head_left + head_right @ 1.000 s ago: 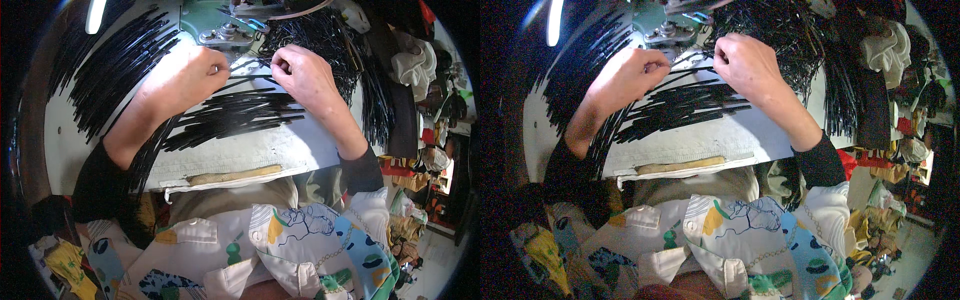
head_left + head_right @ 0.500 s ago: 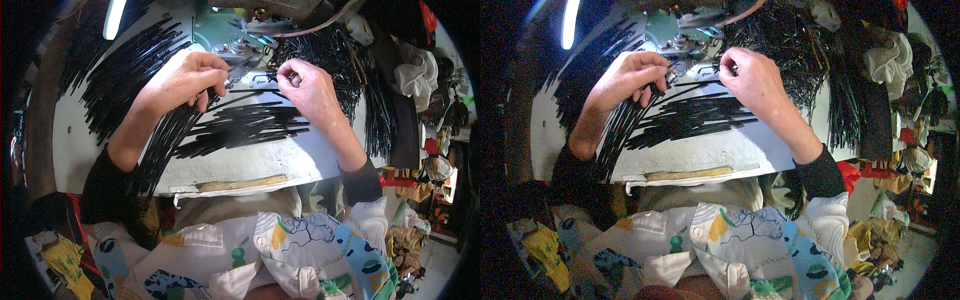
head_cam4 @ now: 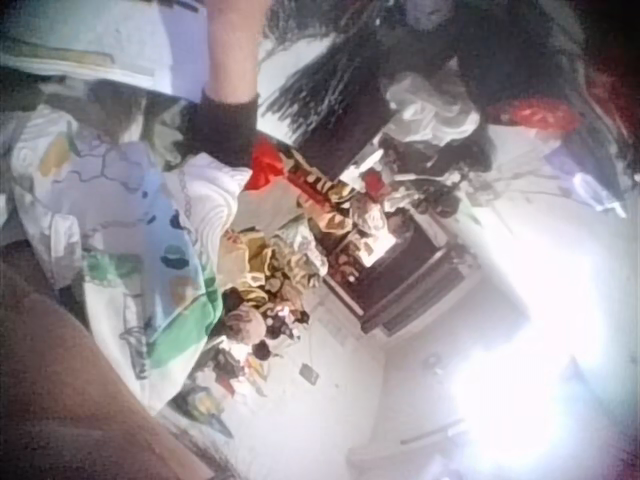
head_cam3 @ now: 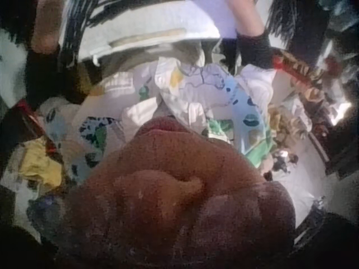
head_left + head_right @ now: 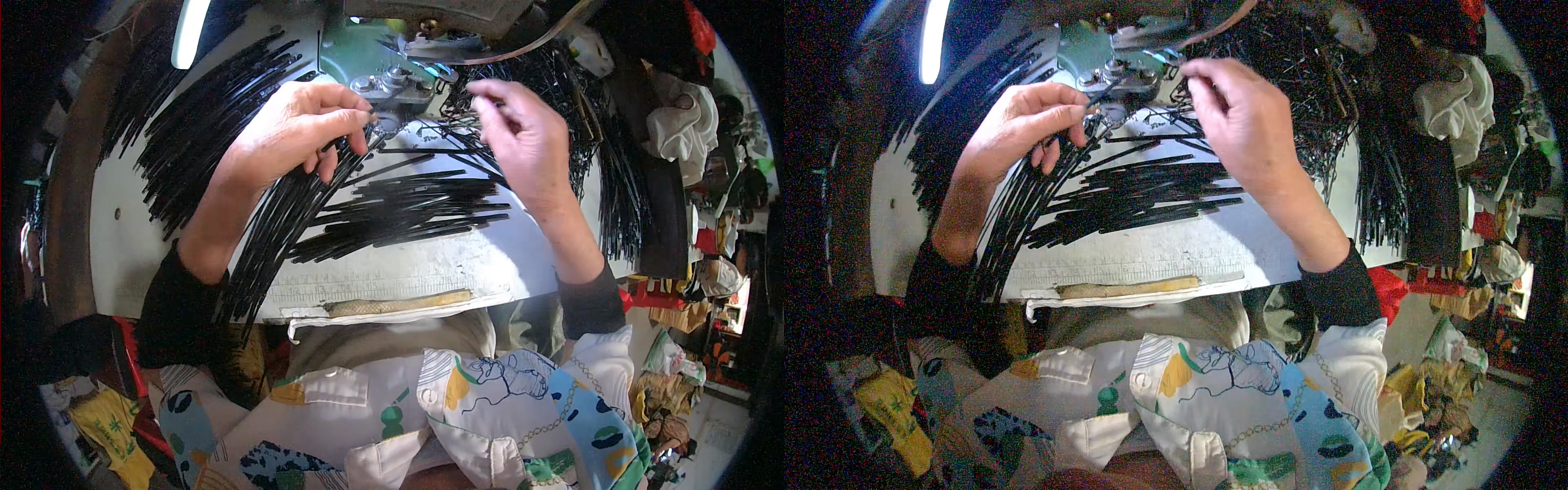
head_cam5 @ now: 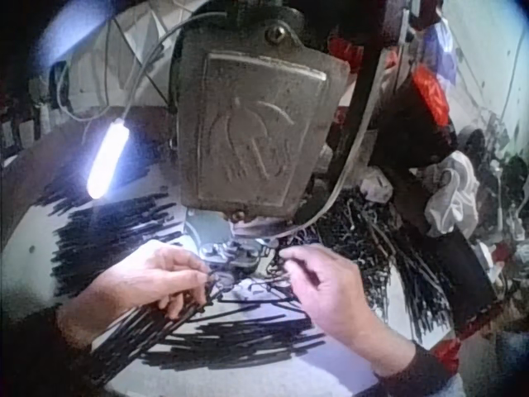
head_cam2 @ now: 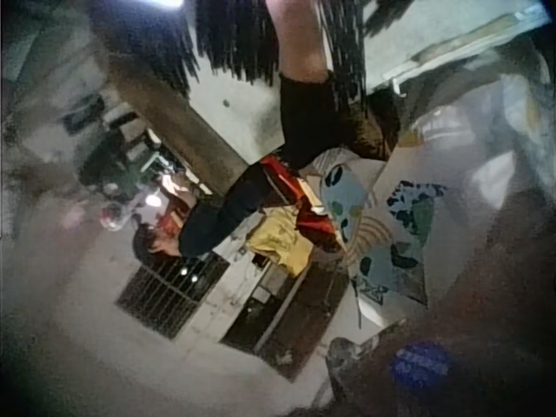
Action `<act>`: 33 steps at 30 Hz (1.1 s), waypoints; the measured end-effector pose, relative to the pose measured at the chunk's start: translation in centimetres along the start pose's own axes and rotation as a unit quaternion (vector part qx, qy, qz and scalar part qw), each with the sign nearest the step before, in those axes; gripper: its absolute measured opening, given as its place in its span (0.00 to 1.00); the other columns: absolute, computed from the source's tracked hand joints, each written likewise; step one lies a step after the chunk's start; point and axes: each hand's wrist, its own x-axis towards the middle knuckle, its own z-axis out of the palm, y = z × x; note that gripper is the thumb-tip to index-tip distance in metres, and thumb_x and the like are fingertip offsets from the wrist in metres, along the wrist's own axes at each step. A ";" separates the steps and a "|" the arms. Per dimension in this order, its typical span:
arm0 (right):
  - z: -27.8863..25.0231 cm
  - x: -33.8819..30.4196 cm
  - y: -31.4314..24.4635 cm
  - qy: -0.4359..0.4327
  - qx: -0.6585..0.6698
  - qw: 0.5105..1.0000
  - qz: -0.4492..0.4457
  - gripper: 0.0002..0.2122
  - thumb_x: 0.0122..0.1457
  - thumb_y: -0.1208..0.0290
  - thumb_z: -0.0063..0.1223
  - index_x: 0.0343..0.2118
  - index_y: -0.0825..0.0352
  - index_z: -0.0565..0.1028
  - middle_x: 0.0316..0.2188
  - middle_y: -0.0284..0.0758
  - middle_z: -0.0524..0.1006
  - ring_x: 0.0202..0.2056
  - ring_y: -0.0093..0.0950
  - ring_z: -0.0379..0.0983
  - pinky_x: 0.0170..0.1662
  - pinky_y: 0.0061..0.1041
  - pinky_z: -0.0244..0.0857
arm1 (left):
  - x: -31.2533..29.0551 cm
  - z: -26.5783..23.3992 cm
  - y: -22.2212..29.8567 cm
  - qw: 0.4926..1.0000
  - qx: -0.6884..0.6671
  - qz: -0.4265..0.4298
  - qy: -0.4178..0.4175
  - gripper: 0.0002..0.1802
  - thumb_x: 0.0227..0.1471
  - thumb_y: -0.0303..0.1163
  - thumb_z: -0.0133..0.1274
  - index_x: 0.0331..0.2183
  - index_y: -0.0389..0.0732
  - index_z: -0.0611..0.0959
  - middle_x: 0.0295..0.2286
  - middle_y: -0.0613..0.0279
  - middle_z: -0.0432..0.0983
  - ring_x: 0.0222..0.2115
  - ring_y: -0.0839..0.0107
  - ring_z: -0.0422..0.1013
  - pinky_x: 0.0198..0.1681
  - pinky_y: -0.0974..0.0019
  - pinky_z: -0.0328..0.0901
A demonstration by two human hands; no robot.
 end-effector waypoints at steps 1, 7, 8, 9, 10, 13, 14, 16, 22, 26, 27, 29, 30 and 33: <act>-0.1 -0.1 -0.1 0.012 0.057 0.997 0.043 0.06 0.51 0.78 0.50 0.33 0.68 0.74 0.25 0.36 0.75 0.24 0.25 0.73 0.28 0.20 0.66 | 0.0 0.0 -0.1 1.000 -0.003 0.006 0.000 0.18 0.49 0.35 0.49 0.38 0.30 0.74 0.22 0.58 0.75 0.12 0.81 0.67 0.12 0.81 0.57; 0.5 -0.7 1.5 0.054 0.221 0.971 0.074 0.08 0.55 0.77 0.48 0.38 0.72 0.71 0.26 0.34 0.74 0.25 0.18 0.72 0.28 0.16 0.68 | 0.2 0.2 0.0 1.000 -0.009 0.015 0.000 0.17 0.49 0.35 0.49 0.36 0.32 0.75 0.22 0.58 0.75 0.12 0.81 0.67 0.12 0.82 0.57; 0.6 -0.9 1.7 0.052 0.223 0.969 0.091 0.08 0.55 0.77 0.48 0.38 0.72 0.71 0.26 0.34 0.74 0.26 0.18 0.72 0.28 0.16 0.68 | 0.3 0.2 0.1 1.000 -0.010 0.018 -0.001 0.16 0.49 0.35 0.49 0.36 0.32 0.75 0.22 0.59 0.75 0.12 0.82 0.66 0.12 0.82 0.56; 0.7 -1.0 1.7 0.048 0.228 0.967 0.106 0.08 0.55 0.77 0.48 0.38 0.72 0.71 0.25 0.33 0.74 0.26 0.18 0.72 0.29 0.16 0.68 | 0.1 0.2 0.1 1.000 -0.010 0.017 0.002 0.16 0.49 0.35 0.49 0.36 0.32 0.75 0.22 0.59 0.75 0.12 0.82 0.66 0.12 0.82 0.56; 0.7 -0.9 1.6 0.050 0.219 0.968 0.108 0.08 0.54 0.77 0.49 0.37 0.72 0.72 0.24 0.33 0.74 0.26 0.18 0.72 0.29 0.16 0.68 | 0.0 0.2 0.0 1.000 -0.019 0.018 0.006 0.14 0.50 0.35 0.49 0.35 0.34 0.75 0.21 0.61 0.75 0.11 0.84 0.64 0.12 0.82 0.56; 0.7 -1.0 2.3 0.003 0.211 0.965 0.155 0.07 0.53 0.77 0.50 0.35 0.73 0.72 0.24 0.33 0.74 0.26 0.18 0.72 0.29 0.15 0.66 | -0.1 0.1 -0.2 0.999 -0.039 0.026 0.009 0.12 0.51 0.35 0.48 0.34 0.35 0.76 0.21 0.64 0.74 0.10 0.85 0.62 0.12 0.82 0.55; 0.6 -1.0 2.1 -0.014 0.191 0.969 0.158 0.07 0.53 0.77 0.51 0.34 0.74 0.72 0.25 0.33 0.75 0.25 0.18 0.71 0.29 0.15 0.65 | -0.1 0.0 -0.2 0.998 -0.050 0.030 0.006 0.12 0.51 0.35 0.48 0.34 0.35 0.76 0.21 0.64 0.74 0.10 0.85 0.62 0.12 0.82 0.55; 1.0 -1.1 2.4 -0.023 0.171 0.975 0.142 0.06 0.52 0.77 0.52 0.32 0.72 0.73 0.25 0.33 0.76 0.24 0.17 0.71 0.28 0.16 0.64 | -0.4 0.0 0.1 0.998 -0.057 0.026 0.010 0.12 0.51 0.34 0.48 0.34 0.35 0.76 0.21 0.63 0.74 0.10 0.85 0.62 0.12 0.82 0.55; 1.7 0.1 0.9 -0.031 0.065 0.997 0.020 0.06 0.51 0.75 0.52 0.31 0.69 0.75 0.21 0.36 0.75 0.21 0.19 0.70 0.26 0.18 0.64 | -0.5 -0.1 0.2 0.995 -0.091 0.025 0.013 0.12 0.51 0.35 0.49 0.33 0.35 0.76 0.21 0.63 0.74 0.10 0.84 0.61 0.12 0.82 0.54; 1.6 0.6 -1.1 -0.123 0.194 0.961 0.155 0.07 0.53 0.73 0.50 0.34 0.70 0.74 0.18 0.32 0.74 0.16 0.16 0.66 0.19 0.16 0.61 | 0.4 0.1 -0.2 0.995 -0.098 0.024 0.013 0.12 0.50 0.36 0.49 0.33 0.36 0.76 0.21 0.63 0.74 0.10 0.85 0.60 0.12 0.82 0.53; 1.7 0.7 -1.4 -0.147 0.236 0.943 0.184 0.08 0.54 0.73 0.50 0.34 0.70 0.74 0.18 0.32 0.73 0.15 0.14 0.65 0.17 0.15 0.60 | 0.3 0.0 -0.1 0.995 -0.094 0.024 0.017 0.12 0.50 0.36 0.50 0.33 0.36 0.76 0.21 0.63 0.74 0.10 0.85 0.60 0.12 0.83 0.53; 1.9 0.8 -1.2 -0.151 0.243 0.941 0.183 0.08 0.55 0.72 0.48 0.34 0.71 0.74 0.18 0.31 0.73 0.16 0.13 0.65 0.17 0.13 0.60 | 0.1 0.1 0.1 0.995 -0.098 0.022 0.024 0.12 0.50 0.36 0.50 0.33 0.36 0.76 0.21 0.63 0.74 0.10 0.85 0.60 0.12 0.83 0.53; 1.9 0.9 -1.4 -0.157 0.242 0.940 0.183 0.08 0.55 0.72 0.48 0.34 0.71 0.74 0.18 0.31 0.73 0.16 0.14 0.65 0.17 0.13 0.60 | -0.1 0.1 0.2 0.994 -0.104 0.020 0.030 0.12 0.50 0.36 0.50 0.33 0.37 0.76 0.21 0.63 0.74 0.10 0.86 0.60 0.12 0.83 0.52; 1.8 1.2 -1.8 -0.170 0.243 0.936 0.192 0.09 0.56 0.72 0.47 0.36 0.70 0.74 0.18 0.30 0.72 0.16 0.13 0.64 0.17 0.11 0.60 | -0.1 0.1 0.2 0.993 -0.109 0.027 0.029 0.12 0.50 0.36 0.50 0.33 0.37 0.76 0.21 0.63 0.74 0.10 0.86 0.60 0.12 0.83 0.52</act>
